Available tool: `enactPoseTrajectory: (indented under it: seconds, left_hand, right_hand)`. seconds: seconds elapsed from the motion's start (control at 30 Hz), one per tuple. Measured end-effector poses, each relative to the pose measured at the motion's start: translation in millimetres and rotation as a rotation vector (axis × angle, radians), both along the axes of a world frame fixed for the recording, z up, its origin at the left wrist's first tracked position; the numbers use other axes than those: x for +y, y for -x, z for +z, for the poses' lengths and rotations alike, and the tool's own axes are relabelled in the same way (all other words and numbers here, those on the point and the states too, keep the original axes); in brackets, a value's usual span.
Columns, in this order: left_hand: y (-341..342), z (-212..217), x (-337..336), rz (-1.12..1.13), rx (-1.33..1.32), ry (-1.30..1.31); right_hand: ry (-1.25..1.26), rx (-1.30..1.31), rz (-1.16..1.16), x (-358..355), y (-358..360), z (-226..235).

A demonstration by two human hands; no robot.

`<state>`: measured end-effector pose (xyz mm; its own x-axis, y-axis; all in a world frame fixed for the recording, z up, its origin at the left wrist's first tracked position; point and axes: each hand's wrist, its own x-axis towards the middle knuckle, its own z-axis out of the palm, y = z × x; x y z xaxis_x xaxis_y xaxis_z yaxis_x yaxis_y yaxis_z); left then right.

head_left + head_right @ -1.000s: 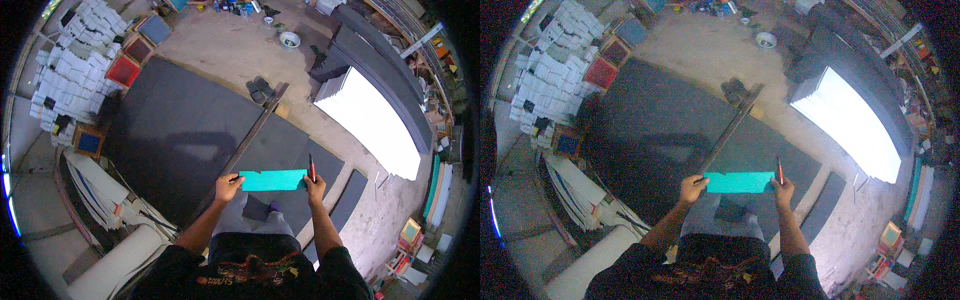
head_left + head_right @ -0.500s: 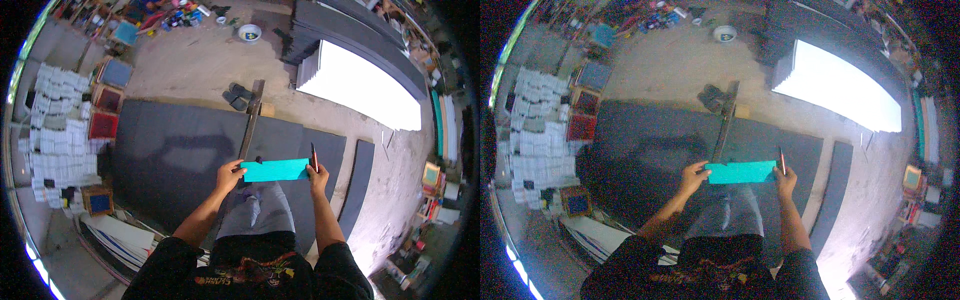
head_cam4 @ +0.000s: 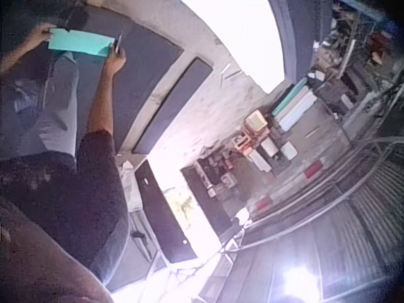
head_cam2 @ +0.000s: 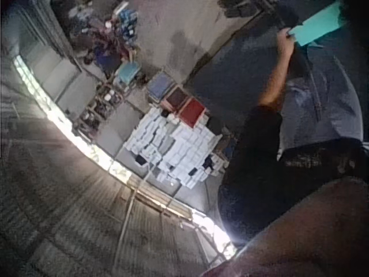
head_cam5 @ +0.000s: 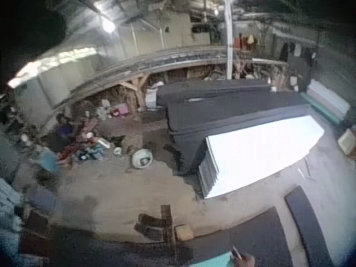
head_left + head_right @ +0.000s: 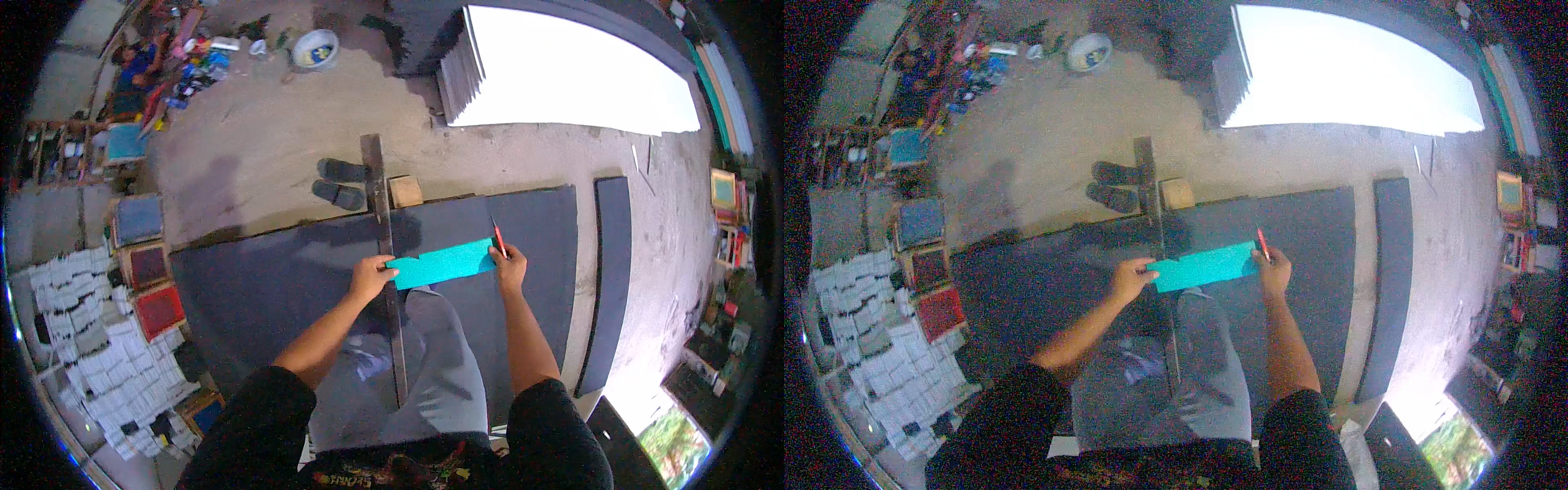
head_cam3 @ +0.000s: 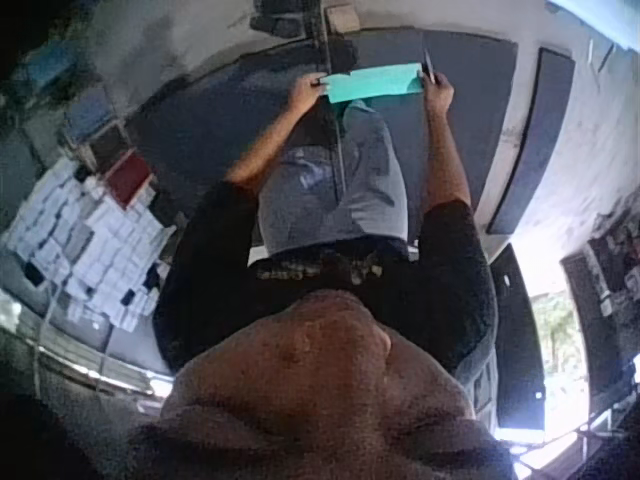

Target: The person sits on the floor and uses a utility knife and a long metal straightedge to cut a large black sheet into strips. They measure and mark the sheet using a small green template, then score and snap the material along the straightedge. The cut strips are set aside on the floor.

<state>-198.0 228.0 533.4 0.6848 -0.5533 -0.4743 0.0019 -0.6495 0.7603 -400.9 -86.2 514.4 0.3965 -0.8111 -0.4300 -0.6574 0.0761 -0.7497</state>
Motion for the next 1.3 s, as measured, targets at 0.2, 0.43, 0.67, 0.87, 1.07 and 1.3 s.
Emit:
enactPoseTrajectory:
  seconds: [0.2, 0.43, 0.67, 0.87, 1.07, 1.3]
  left_hand:
    - [-49.6, -156.5, -49.5, -0.088, 0.109, -0.031]
    - [-87.5, -340.7, -92.8, -0.361, -0.115, 0.031]
    - [-93.5, -428.1, -144.2, -0.376, 0.112, 0.001]
    - [-97.7, -424.7, -149.7, -0.501, -0.019, -0.017]
    - [-105.3, -439.9, -150.2, -0.578, -0.207, 0.021]
    - [-109.1, -429.0, -153.1, -0.685, -0.325, -0.014]
  right_hand:
    - [0.1, 0.072, -0.065, -17.6, -33.3, -145.9]
    - [0.17, 0.213, -0.116, -46.7, -57.4, -315.9]
    - [0.318, 0.2, -0.17, -86.4, -57.1, -426.6]
    - [0.316, 0.216, -0.186, -85.6, -66.4, -443.5]
    - [0.277, 0.301, -0.232, -82.6, -76.0, -436.5]
    - [0.353, 0.381, -0.271, -71.5, -81.6, -420.0]
